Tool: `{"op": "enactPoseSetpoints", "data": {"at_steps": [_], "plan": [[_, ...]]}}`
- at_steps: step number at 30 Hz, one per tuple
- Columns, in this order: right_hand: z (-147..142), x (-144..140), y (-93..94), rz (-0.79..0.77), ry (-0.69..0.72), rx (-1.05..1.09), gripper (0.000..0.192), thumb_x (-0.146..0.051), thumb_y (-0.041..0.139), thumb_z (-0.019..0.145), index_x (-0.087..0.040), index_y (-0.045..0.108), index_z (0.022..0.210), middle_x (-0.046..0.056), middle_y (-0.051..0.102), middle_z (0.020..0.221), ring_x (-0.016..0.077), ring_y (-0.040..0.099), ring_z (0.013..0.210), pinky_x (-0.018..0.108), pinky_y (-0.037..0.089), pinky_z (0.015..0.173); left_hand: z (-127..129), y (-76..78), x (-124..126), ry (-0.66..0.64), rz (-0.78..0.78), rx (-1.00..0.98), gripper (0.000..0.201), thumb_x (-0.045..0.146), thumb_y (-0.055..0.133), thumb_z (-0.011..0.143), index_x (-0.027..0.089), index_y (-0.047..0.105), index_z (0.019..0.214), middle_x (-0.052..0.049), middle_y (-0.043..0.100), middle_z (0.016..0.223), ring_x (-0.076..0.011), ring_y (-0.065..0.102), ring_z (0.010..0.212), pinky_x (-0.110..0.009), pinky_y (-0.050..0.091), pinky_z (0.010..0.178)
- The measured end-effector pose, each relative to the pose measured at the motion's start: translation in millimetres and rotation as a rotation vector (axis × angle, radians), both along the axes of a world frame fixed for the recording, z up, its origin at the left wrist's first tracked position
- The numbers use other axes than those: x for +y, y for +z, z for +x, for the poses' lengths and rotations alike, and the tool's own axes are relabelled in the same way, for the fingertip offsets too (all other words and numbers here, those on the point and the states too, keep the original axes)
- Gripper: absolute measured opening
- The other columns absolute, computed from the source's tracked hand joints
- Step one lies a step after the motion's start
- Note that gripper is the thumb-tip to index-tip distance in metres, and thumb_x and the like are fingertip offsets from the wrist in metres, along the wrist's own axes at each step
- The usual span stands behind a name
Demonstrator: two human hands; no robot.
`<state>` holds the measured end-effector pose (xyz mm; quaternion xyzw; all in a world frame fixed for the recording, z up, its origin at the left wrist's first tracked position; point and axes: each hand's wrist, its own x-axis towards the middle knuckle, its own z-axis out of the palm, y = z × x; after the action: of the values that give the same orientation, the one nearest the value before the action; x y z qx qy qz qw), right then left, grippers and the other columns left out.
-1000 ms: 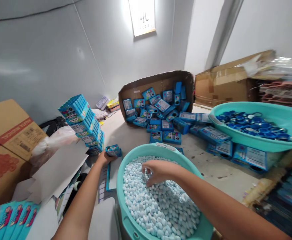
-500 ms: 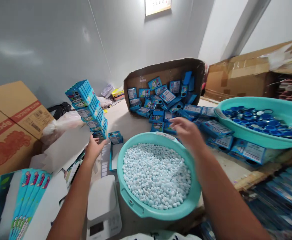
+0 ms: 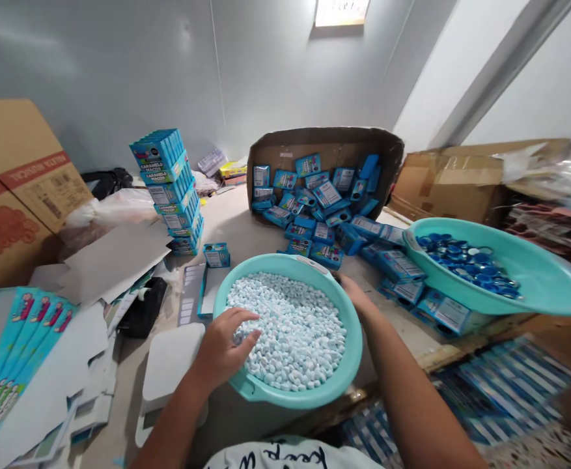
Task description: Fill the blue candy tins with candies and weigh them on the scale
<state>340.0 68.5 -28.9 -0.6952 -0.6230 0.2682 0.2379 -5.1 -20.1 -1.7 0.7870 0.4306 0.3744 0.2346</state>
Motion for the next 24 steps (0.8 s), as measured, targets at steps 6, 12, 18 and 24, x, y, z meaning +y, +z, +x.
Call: {"op": "enactPoseSetpoints", "data": {"at_steps": [6,12,18,24], "plan": [[26.6,-66.2,43.8,0.14,-0.401,-0.078,0.062,-0.056,0.067,0.074,-0.018,0.064,0.124,0.016,0.071,0.112,0.0416,0.063,0.117,0.053,0.052,0.101,-3.3,-5.1,2.2,0.077,-0.051,-0.057,0.026,0.034,0.063,0.092,0.029,0.069,0.116,-0.007,0.075,0.114,-0.0267,0.071,0.109,-0.034,0.06,0.075],[-69.9,-115.1,82.5,0.239,0.106,0.506,0.066,-0.063,0.079,0.07,-0.026,0.055,0.118,0.007,0.069,0.111,0.027,0.068,0.1,0.04,0.057,0.088,12.1,2.7,6.4,-0.088,-0.146,-0.359,0.076,0.048,0.078,0.084,0.026,0.045,0.149,-0.012,0.064,0.139,-0.0293,0.06,0.132,-0.038,0.056,0.099],[-105.7,-59.9,69.6,0.004,0.488,0.242,0.086,-0.059,0.081,0.069,-0.025,0.049,0.142,0.013,0.049,0.145,0.0315,0.049,0.136,0.045,0.045,0.112,21.5,7.7,11.3,0.048,0.116,-0.379,0.032,0.04,0.071,0.088,0.024,0.07,0.116,-0.008,0.073,0.112,-0.0251,0.07,0.107,-0.038,0.057,0.096],[-110.7,9.9,37.0,-0.145,0.543,-0.205,0.067,-0.06,0.061,0.09,-0.019,0.057,0.142,0.016,0.046,0.153,0.0343,0.042,0.142,0.051,0.028,0.123,24.4,5.3,21.7,0.242,0.143,-0.3,0.035,0.028,0.07,0.088,0.023,0.068,0.123,-0.007,0.071,0.11,-0.0231,0.069,0.104,-0.035,0.057,0.095]]}}
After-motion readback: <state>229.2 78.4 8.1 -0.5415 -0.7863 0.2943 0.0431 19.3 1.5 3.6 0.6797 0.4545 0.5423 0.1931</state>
